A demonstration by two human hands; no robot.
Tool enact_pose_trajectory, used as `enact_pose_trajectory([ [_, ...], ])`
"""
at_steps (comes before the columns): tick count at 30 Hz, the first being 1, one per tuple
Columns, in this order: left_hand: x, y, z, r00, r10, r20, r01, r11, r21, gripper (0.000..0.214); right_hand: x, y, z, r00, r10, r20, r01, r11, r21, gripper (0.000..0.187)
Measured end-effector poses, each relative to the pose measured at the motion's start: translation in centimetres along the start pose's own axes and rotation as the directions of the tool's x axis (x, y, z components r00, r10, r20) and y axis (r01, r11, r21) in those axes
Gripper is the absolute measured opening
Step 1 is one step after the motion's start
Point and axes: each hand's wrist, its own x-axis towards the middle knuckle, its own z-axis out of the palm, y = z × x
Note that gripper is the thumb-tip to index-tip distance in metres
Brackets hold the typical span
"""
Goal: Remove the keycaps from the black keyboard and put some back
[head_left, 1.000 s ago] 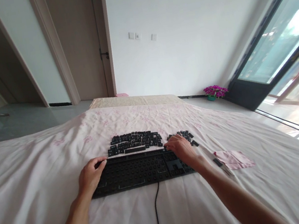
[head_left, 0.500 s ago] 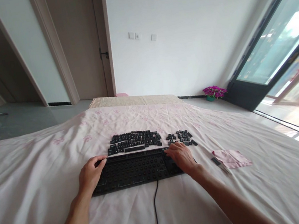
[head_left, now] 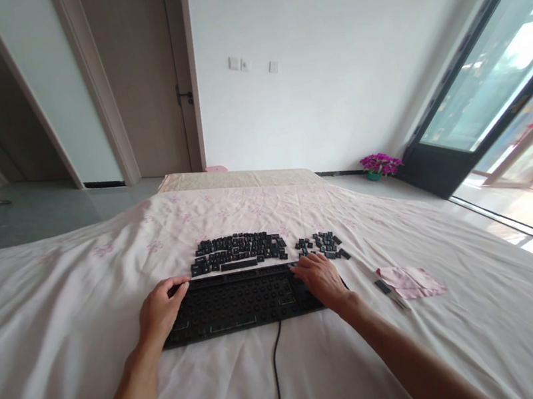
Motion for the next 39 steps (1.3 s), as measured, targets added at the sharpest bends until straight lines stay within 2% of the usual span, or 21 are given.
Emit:
enact_pose_trajectory([
  [8, 0.0, 0.0, 0.0, 1.000, -0.018, 0.010, 0.018, 1.000, 0.006, 0.031, 0.0, 0.2, 0.1, 0.999, -0.039, -0.012, 0.039, 0.999, 0.032, 0.024],
  [13, -0.1, 0.1, -0.1, 1.000, -0.016, 0.005, 0.016, 1.000, -0.001, 0.031, -0.1, 0.1, 0.3, 0.999, -0.051, -0.009, 0.051, 0.998, -0.023, 0.022],
  [19, -0.1, 0.2, -0.1, 1.000, -0.017, -0.001, 0.017, 1.000, 0.006, 0.032, -0.2, -0.6, 0.2, 0.994, -0.085, 0.071, 0.094, 0.987, -0.127, 0.021],
  [23, -0.1, 0.2, -0.1, 1.000, -0.004, 0.004, 0.004, 1.000, -0.010, 0.031, -0.4, -1.3, 0.0, 0.991, -0.100, 0.093, 0.116, 0.975, -0.189, 0.029],
  [29, 0.0, -0.1, 0.0, 1.000, -0.016, 0.013, 0.016, 1.000, -0.001, 0.031, -0.8, -2.4, -0.2, 0.989, -0.086, 0.121, 0.109, 0.974, -0.200, 0.033],
  [34, 0.0, 0.0, 0.0, 1.000, -0.007, 0.014, 0.007, 1.000, -0.006, 0.031, -1.0, -2.4, -0.7, 0.987, -0.075, 0.145, 0.094, 0.987, -0.133, 0.035],
  [37, 0.0, 0.1, 0.0, 1.000, -0.011, 0.003, 0.011, 1.000, 0.001, 0.031, -0.8, -0.9, -1.2, 0.986, -0.045, 0.161, 0.048, 0.999, -0.015, 0.038],
  [39, 0.0, 0.1, 0.0, 1.000, -0.020, 0.002, 0.020, 1.000, 0.006, 0.031, -0.2, 0.9, -1.3, 0.991, 0.029, 0.127, -0.040, 0.996, 0.083, 0.038],
])
